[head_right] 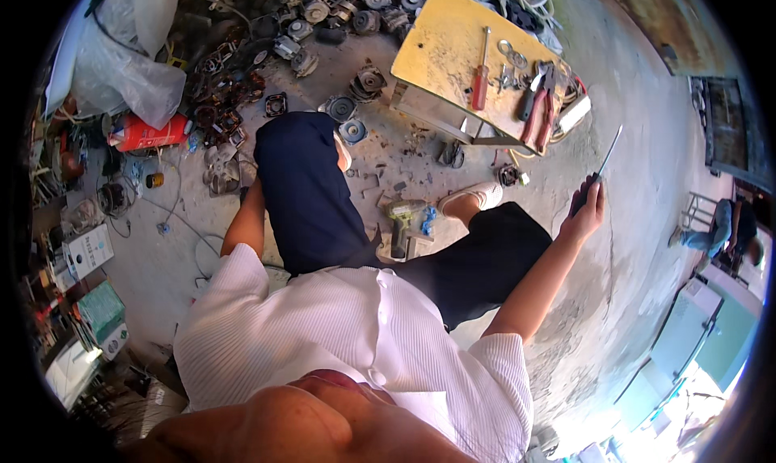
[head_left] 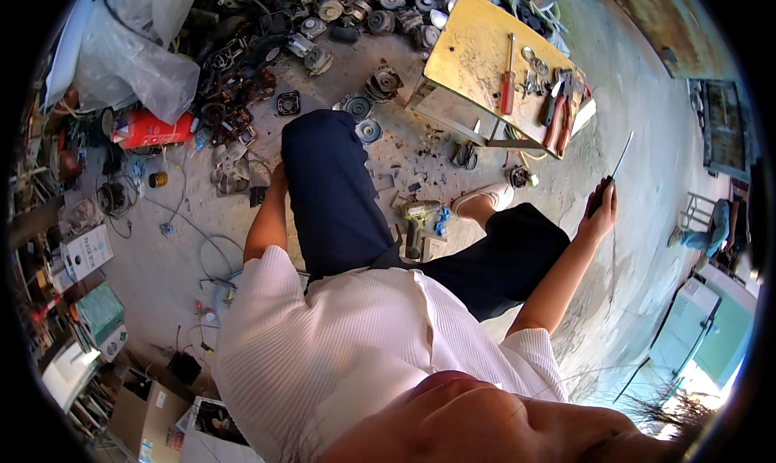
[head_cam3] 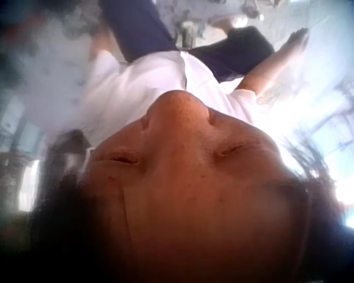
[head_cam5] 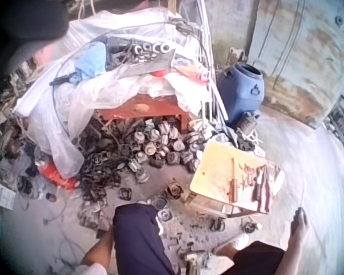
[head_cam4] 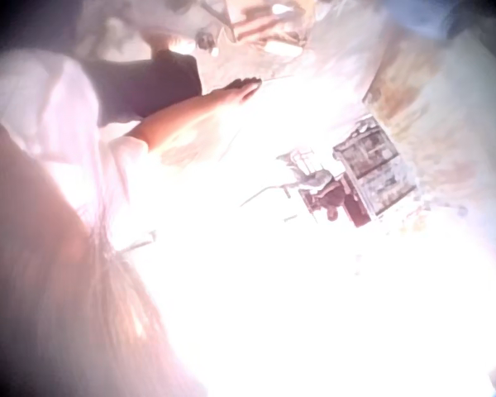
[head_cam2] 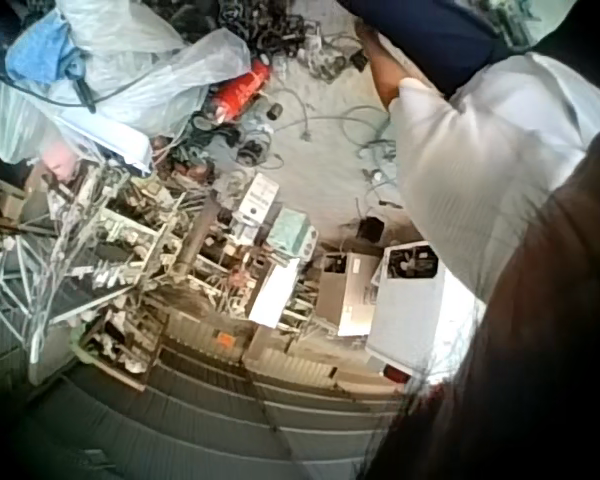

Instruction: The person disassembles a metal housing using a screwdriver and a socket wrench, removing and replacing screws.

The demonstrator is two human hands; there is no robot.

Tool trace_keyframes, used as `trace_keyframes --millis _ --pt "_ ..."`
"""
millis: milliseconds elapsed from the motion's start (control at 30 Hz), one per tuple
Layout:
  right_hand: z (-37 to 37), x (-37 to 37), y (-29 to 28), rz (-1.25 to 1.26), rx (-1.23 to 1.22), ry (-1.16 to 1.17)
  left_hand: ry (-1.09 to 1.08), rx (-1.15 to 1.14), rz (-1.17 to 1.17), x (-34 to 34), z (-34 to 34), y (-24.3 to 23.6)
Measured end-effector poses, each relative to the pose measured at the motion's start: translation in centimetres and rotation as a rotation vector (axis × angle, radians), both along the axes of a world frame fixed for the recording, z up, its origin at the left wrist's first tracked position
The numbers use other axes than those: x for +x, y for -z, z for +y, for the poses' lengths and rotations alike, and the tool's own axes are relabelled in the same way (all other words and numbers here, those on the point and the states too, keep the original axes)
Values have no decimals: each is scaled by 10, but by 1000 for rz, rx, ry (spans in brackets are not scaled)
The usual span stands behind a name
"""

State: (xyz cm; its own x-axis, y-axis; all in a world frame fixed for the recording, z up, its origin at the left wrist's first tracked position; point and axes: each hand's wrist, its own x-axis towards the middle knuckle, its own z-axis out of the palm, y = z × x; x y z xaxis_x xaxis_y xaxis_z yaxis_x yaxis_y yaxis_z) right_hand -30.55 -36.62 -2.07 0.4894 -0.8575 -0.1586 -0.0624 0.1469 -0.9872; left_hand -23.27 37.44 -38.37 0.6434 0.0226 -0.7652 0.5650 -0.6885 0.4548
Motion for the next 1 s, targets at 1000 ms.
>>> trace_keyframes --millis 1000 --pt "-23 23 33 282 -38 3 -445 -105 -499 272 -18 31"
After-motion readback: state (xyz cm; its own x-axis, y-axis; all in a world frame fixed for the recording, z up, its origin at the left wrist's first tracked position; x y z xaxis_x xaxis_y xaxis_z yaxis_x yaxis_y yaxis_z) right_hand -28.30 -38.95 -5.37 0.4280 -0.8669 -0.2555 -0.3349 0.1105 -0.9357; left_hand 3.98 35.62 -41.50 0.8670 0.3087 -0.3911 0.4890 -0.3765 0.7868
